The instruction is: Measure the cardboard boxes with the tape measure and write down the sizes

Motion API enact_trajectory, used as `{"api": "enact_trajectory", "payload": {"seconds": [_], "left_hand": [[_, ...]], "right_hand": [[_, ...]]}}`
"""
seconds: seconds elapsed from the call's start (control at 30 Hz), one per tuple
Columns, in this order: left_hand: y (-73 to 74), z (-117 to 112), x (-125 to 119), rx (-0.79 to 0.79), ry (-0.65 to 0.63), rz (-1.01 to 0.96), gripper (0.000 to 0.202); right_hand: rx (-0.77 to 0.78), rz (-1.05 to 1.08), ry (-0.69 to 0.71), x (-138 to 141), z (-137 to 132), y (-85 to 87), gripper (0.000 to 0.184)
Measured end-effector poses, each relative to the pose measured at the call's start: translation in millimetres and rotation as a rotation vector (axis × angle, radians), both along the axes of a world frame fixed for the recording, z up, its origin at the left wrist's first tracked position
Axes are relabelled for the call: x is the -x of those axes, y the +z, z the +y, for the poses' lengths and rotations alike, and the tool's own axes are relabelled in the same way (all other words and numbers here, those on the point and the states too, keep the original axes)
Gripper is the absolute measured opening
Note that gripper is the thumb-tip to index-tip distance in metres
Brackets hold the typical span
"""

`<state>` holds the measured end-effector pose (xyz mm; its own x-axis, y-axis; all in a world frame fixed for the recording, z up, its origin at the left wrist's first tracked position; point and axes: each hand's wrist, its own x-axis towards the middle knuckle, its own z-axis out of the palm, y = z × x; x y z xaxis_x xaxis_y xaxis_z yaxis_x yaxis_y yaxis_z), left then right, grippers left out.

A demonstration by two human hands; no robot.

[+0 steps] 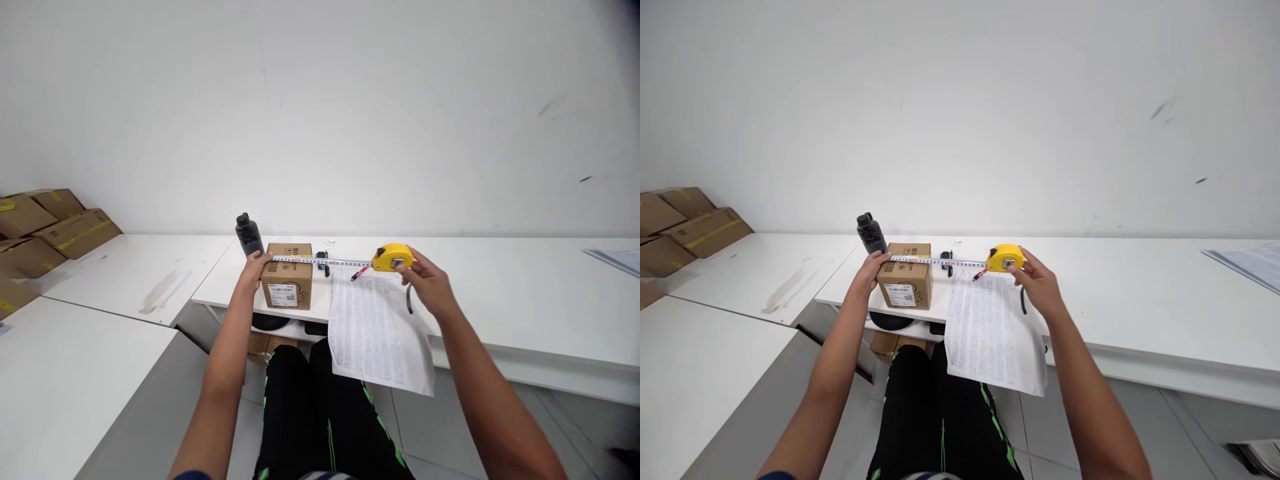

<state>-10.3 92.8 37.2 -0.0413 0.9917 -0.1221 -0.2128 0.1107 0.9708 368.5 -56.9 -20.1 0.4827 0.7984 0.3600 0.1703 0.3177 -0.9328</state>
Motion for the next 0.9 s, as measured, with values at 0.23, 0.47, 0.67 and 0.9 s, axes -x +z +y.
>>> {"api": "enact_trajectory", "payload": {"seconds": [0.23, 0.47, 0.67, 0.9], "left_hand": [[11.7, -6, -14, 0.013, -0.092, 0.117, 0.085], [-5.3, -15, 13, 0.073, -0.180, -0.010, 0.061], [-7.1, -18, 9, 0.041, -0.160, -0.087, 0.058], [-5.3, -21, 15, -0.066, -0.002, 0.243, 0.041]], "right_hand": [[-0.013, -0.038, 0.298, 81, 57, -5.0, 0.073], [0.030, -0.216, 0.326, 121, 69, 12.7, 0.067], [0.028, -0.192, 0.355, 118, 67, 8.1, 0.069], [-0.038, -0.298, 0.255, 124, 60, 20.2, 0.055]]}}
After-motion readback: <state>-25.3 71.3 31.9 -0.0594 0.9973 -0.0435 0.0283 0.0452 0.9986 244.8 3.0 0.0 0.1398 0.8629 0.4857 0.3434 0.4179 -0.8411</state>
